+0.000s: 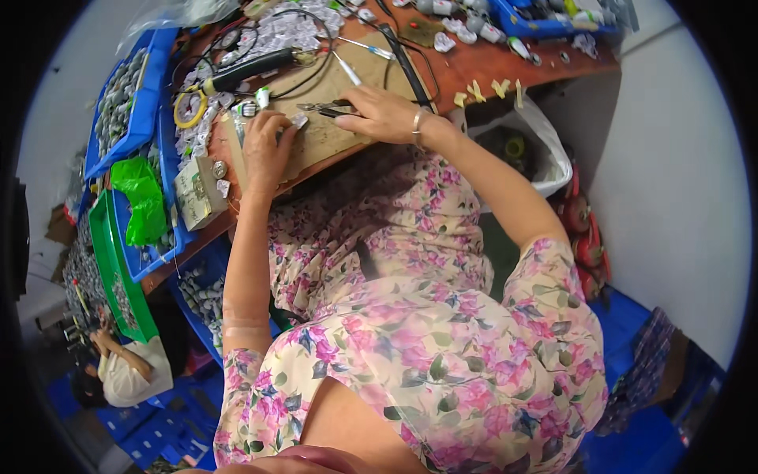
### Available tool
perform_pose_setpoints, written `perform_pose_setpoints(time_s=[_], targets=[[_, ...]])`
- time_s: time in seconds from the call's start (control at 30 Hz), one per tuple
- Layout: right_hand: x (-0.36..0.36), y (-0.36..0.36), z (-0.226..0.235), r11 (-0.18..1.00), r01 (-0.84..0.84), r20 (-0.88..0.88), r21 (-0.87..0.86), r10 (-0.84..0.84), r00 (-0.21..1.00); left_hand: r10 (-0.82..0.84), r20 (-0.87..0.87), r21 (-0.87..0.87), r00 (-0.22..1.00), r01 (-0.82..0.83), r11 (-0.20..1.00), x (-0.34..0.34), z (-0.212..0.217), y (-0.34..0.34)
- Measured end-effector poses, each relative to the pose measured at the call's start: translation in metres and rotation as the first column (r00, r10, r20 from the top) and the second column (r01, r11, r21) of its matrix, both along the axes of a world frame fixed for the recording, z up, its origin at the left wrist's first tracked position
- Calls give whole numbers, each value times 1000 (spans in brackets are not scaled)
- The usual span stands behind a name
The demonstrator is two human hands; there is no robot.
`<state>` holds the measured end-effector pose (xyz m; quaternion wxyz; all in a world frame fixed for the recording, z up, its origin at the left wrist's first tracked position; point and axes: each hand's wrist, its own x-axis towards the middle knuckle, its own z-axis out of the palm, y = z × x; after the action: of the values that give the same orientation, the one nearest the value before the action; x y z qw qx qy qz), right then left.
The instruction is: Soldering small electronic components onto wires or boards at a factory workbench.
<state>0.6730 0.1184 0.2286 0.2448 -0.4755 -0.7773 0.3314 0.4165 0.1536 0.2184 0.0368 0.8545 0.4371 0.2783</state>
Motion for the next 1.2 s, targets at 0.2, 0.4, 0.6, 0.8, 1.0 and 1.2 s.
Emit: perform_pose_setpoints(time_s=[0.2, 0.4, 0.6, 0.8, 1.0, 1.2], targets=[[-19, 3, -6, 928, -11, 412, 373, -155, 898, 60, -8, 2, 998, -60, 998, 2, -4, -2], [-26, 11, 5, 888, -68, 484, 454, -181, 856, 87, -54, 40, 995, -85, 996, 7, -7, 3], [-39, 23, 17, 919, -144, 599, 368, -116, 792, 71, -38, -1, 997, -71, 997, 4, -7, 2], [-39, 30, 16, 909, -180, 579, 375, -79, 812, 59, -49, -93, 997, -64, 994, 0, -7, 8], [-36, 29, 11, 919, -152, 553, 364, -82, 829, 26, -44, 4, 999, -26, 1000, 2, -10, 3], [-35, 31, 7, 916, -154, 523, 370, -69, 849, 68, -113, 118, 991, -54, 992, 6, -12, -1]])
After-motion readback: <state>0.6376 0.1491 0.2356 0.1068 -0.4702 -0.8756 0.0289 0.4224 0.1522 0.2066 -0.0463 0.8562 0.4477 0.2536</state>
